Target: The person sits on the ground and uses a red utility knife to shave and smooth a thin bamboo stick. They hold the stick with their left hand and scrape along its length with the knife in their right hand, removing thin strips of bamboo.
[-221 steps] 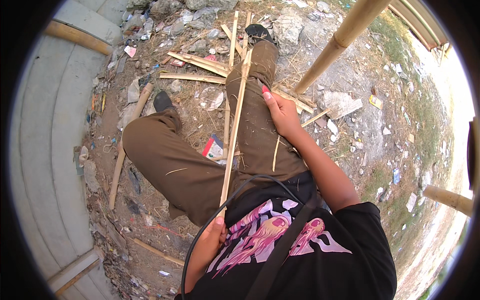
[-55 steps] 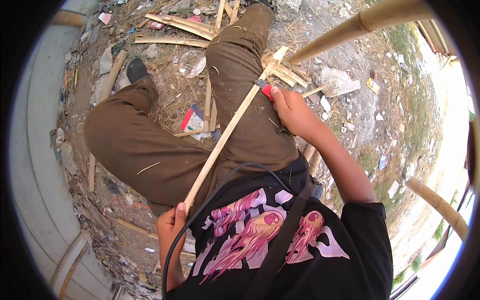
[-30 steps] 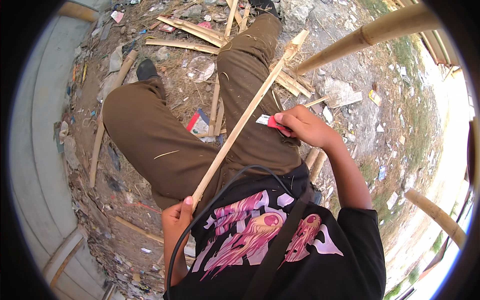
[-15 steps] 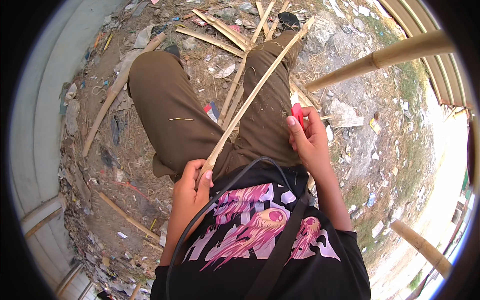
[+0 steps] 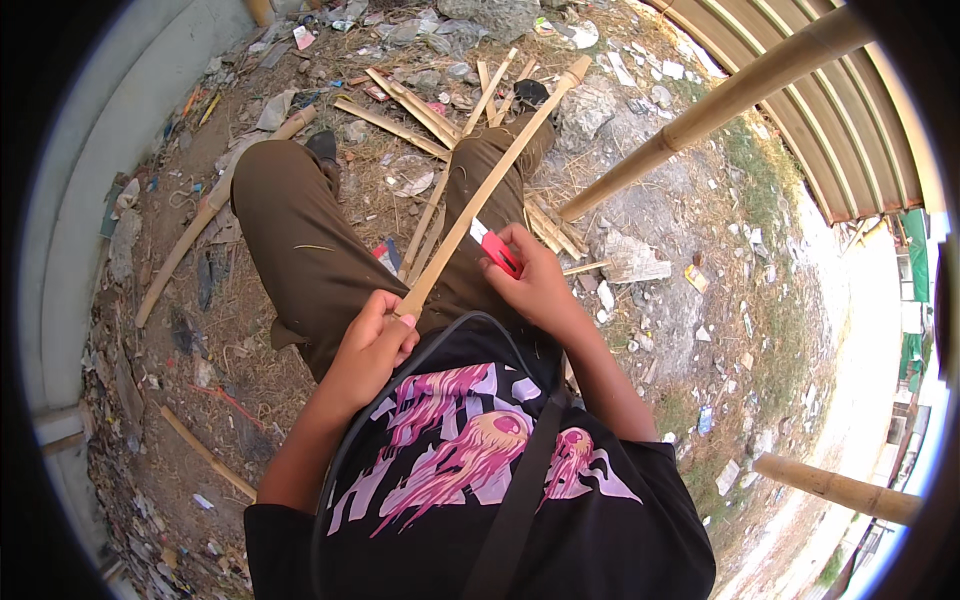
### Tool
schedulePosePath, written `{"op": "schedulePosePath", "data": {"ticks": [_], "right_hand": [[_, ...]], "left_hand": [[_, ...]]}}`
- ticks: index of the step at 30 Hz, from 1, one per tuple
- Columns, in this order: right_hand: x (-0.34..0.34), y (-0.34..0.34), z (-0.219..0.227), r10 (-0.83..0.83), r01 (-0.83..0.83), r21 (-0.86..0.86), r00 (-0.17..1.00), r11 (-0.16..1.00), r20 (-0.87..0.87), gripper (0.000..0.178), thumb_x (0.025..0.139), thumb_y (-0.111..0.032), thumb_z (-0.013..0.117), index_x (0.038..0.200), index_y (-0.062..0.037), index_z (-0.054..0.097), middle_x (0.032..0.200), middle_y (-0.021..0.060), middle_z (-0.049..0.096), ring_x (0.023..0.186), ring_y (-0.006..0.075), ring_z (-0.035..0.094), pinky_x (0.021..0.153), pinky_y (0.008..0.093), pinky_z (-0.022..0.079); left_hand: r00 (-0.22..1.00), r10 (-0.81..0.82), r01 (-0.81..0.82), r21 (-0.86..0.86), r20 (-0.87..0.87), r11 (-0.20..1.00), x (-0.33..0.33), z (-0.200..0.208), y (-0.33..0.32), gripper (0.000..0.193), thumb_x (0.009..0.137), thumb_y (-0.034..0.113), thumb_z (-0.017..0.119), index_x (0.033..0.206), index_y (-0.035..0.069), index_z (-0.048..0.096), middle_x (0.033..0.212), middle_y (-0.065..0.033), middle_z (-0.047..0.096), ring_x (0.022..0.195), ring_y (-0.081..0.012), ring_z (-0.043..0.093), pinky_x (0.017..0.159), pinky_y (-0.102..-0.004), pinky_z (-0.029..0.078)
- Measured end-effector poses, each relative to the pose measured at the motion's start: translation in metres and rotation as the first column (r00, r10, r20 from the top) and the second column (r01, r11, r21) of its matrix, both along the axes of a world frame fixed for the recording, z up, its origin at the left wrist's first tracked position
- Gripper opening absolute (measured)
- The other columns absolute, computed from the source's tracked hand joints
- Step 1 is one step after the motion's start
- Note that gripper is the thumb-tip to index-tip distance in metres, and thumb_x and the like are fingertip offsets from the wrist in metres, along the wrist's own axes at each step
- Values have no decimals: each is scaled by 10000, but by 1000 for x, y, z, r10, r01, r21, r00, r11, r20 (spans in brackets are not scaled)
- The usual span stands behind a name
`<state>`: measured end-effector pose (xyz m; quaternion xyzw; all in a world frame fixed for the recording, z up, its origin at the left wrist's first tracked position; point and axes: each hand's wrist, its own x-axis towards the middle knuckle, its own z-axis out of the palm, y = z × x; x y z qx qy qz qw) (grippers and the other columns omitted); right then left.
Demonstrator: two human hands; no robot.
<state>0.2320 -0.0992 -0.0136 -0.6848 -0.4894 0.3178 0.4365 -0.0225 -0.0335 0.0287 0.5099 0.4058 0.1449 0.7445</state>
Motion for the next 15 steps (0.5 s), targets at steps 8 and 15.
{"op": "schedulePosePath", "data": {"ticks": [8,15], "right_hand": [[8,-8,12,-101,186,-110,841,976,532,268,834,-296,693,813,-34,641,690,208,665,688,422,678,660,516,535],[9,4,-7,-121,193,-55,787,980,605,234,849,-264,662,826,-31,669,695,213,671,704,429,687,677,539,552]], "left_hand": [[982,-180,183,-58,59,981,26,-26,6,319,1114,352,519,988,63,572,739,55,468,638,-10,403,559,-172,328],[965,-252,257,51,-77,965,31,-23,10,331,1117,356,511,915,94,523,714,72,432,605,-13,381,526,-186,320]]}}
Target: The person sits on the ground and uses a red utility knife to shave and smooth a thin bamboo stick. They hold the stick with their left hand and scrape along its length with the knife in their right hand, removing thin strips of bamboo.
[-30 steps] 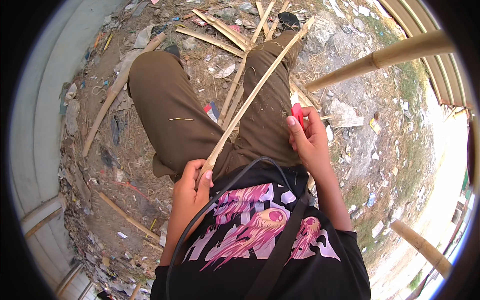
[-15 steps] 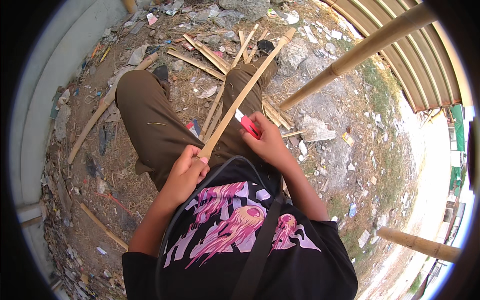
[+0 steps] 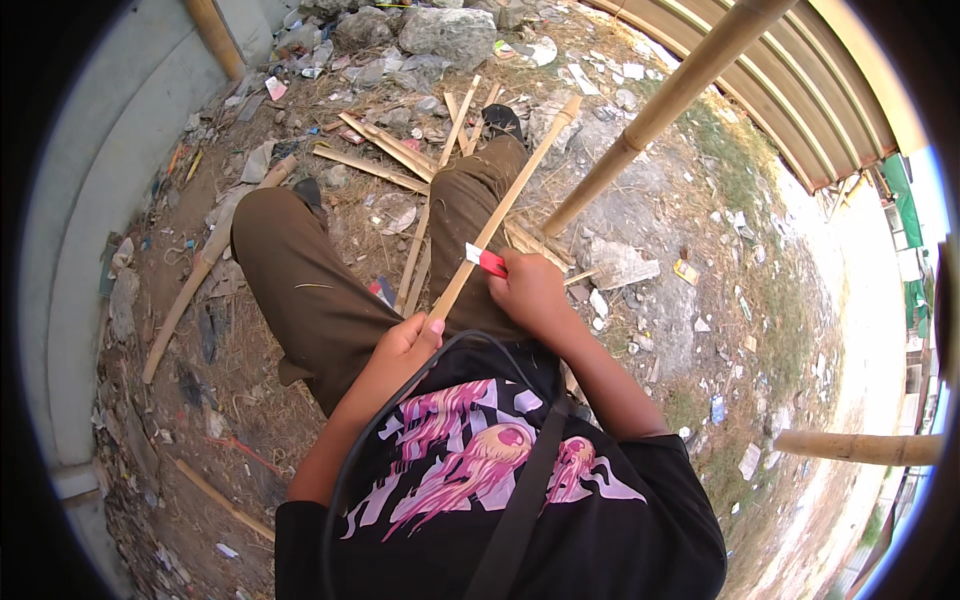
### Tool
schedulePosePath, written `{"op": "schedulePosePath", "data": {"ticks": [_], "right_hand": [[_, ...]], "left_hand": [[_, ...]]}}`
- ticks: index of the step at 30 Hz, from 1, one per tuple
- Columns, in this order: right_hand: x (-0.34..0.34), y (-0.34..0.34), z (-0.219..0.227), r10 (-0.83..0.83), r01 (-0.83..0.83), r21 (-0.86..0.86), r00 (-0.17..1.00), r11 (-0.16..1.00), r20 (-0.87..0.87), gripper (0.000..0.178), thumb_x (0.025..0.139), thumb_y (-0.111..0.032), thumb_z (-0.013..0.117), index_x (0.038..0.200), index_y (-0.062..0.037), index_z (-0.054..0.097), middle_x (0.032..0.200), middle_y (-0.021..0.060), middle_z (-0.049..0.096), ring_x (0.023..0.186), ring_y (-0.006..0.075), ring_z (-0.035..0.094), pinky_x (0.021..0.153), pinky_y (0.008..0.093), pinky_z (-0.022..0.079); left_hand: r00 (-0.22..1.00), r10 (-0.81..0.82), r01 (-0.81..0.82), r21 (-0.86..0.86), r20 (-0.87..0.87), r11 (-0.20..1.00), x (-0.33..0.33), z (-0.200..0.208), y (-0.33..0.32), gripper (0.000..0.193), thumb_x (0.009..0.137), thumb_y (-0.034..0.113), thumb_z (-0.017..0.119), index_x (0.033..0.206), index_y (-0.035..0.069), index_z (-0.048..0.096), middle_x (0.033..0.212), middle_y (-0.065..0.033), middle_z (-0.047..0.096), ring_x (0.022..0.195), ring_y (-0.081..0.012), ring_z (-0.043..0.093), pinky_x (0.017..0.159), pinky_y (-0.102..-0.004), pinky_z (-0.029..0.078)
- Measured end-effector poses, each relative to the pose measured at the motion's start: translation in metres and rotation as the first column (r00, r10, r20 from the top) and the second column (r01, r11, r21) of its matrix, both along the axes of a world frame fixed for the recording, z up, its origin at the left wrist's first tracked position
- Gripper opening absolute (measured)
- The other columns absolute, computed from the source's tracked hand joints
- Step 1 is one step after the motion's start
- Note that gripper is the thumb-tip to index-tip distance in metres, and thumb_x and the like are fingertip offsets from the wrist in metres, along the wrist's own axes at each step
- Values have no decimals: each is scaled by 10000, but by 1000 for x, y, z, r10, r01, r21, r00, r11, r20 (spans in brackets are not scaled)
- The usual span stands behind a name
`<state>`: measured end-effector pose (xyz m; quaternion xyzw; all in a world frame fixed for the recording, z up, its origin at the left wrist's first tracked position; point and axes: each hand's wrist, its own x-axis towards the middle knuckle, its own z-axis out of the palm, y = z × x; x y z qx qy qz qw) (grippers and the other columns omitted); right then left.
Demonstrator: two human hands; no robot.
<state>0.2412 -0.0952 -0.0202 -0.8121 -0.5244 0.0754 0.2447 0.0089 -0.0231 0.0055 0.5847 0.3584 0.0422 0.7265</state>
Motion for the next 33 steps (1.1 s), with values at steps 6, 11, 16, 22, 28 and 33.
{"op": "schedulePosePath", "data": {"ticks": [6,11,16,22,28,33], "right_hand": [[38,9,13,-58,57,-96,998,994,-7,258,875,-270,640,851,-14,664,719,232,669,731,448,687,694,544,550],[22,5,4,-16,22,-106,998,994,53,272,874,-274,658,871,-2,678,737,236,682,739,444,695,706,548,555],[58,17,21,-114,107,-113,992,988,-57,260,905,-262,643,889,-3,664,743,249,682,736,447,690,705,548,552],[47,18,8,-70,66,-113,997,991,-24,289,881,-285,659,833,0,644,710,250,668,719,459,685,695,566,542],[24,11,32,141,-153,-229,988,961,-69,254,860,-265,659,832,-13,641,706,227,670,724,446,690,711,550,552],[33,30,32,-11,16,-178,1000,984,29,236,874,-246,648,824,-16,651,685,224,662,677,434,688,671,540,554]], "left_hand": [[1000,-3,4,-98,3,995,-6,4,-3,308,1118,335,504,910,109,519,694,81,411,582,-11,355,507,-189,302],[1000,1,1,-245,11,969,-4,6,2,308,1118,323,508,898,108,503,683,81,391,559,-9,338,479,-185,275],[999,34,-24,-368,20,929,-4,10,5,322,1117,331,511,892,102,494,667,76,372,531,-8,320,459,-185,245],[994,81,-39,-432,78,901,-4,3,8,346,1122,346,496,883,96,489,634,64,368,481,-12,277,432,-204,206],[990,114,-54,-523,83,851,-6,9,13,343,1120,339,501,881,93,490,632,53,374,482,-15,270,431,-207,205],[984,132,-45,-543,123,839,-7,6,13,330,1125,321,490,883,97,484,629,54,368,486,-19,246,437,-206,203]]}}
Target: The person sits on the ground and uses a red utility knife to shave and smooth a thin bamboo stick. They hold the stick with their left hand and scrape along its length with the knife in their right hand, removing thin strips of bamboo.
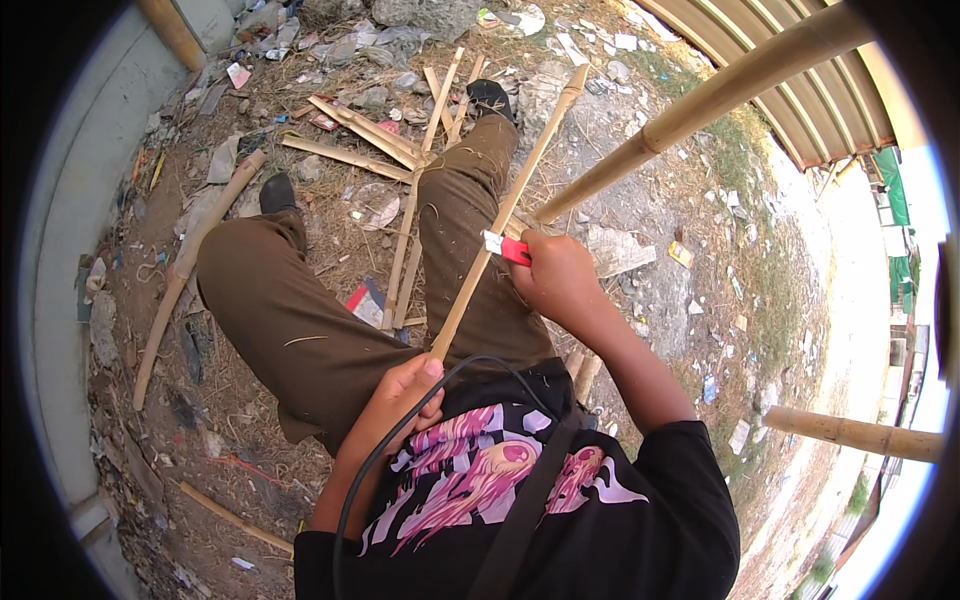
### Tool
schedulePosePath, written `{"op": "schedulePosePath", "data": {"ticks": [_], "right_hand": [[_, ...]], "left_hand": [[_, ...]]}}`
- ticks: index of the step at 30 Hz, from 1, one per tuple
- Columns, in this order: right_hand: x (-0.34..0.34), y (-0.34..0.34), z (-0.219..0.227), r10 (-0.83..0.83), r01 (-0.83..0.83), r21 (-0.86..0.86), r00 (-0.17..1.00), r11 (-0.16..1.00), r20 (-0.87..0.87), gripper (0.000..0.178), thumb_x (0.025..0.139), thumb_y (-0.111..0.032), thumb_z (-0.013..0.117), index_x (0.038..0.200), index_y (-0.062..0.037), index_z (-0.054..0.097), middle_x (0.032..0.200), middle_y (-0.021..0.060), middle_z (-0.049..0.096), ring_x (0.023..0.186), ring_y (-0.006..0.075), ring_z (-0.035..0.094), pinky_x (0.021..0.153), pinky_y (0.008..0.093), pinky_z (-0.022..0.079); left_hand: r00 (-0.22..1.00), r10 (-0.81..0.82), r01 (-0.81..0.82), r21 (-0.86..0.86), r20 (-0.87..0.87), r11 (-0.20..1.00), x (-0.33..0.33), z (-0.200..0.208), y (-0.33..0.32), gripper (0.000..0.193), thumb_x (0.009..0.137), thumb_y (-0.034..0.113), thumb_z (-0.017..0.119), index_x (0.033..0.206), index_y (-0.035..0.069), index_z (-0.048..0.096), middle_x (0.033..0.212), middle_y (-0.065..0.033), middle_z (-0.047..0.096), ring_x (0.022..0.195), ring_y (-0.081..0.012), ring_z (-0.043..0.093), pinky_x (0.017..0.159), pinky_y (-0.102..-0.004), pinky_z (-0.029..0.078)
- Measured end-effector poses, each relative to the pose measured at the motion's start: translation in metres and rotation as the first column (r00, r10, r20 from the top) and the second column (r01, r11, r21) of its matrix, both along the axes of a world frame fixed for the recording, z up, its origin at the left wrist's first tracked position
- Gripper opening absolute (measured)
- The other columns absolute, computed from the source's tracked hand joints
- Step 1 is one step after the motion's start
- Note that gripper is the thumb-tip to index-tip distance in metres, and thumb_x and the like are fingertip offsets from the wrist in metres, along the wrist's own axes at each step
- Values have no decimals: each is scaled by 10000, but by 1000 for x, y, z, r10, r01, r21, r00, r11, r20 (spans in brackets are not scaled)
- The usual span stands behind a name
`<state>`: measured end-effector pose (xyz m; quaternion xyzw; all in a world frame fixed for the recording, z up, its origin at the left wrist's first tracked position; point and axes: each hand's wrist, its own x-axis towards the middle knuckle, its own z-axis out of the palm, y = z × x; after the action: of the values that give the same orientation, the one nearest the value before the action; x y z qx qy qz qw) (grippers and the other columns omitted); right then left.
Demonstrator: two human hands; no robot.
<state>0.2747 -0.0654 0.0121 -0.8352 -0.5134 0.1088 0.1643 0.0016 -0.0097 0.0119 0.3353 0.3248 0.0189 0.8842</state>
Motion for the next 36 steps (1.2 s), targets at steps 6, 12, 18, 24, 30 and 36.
{"op": "schedulePosePath", "data": {"ticks": [6,12,18,24,30,36], "right_hand": [[0,-1,1,94,-93,-19,991,996,99,254,861,-259,672,800,-14,644,690,219,669,671,429,698,643,539,551],[85,24,14,-241,242,-70,970,968,21,318,916,-260,606,823,32,691,737,261,682,719,441,698,705,531,566],[25,6,20,190,-185,-169,982,968,16,291,879,-293,648,808,-15,697,710,221,683,716,418,709,699,518,570],[60,31,16,0,8,-111,997,994,77,321,897,-278,611,782,8,699,757,240,704,743,423,719,705,519,576],[120,46,31,-180,182,-70,983,981,45,315,913,-262,595,826,21,702,762,246,701,751,431,711,716,529,570],[41,18,17,94,-98,-146,995,984,-34,279,884,-261,620,826,2,694,747,229,696,758,432,709,728,544,564]], "left_hand": [[999,-30,30,-11,-42,999,-2,-7,0,305,1130,283,479,889,96,483,627,57,365,497,-21,253,448,-210,219],[994,-85,92,105,-65,990,-3,2,-2,287,1110,281,517,891,96,496,631,58,378,506,-26,274,452,-216,225],[997,-70,73,62,-42,995,-3,-1,1,271,1102,262,526,888,99,497,636,58,379,515,-24,286,463,-214,230],[996,-56,61,69,-63,996,-6,-5,2,318,1101,320,530,878,96,496,635,53,382,519,-27,293,466,-220,233],[994,-93,100,178,-50,979,-1,6,1,386,1101,396,519,864,92,491,628,52,376,530,-31,291,471,-228,226],[994,-87,94,106,-66,990,-4,-1,2,397,1103,409,509,860,97,486,626,55,374,536,-31,285,478,-228,224]]}}
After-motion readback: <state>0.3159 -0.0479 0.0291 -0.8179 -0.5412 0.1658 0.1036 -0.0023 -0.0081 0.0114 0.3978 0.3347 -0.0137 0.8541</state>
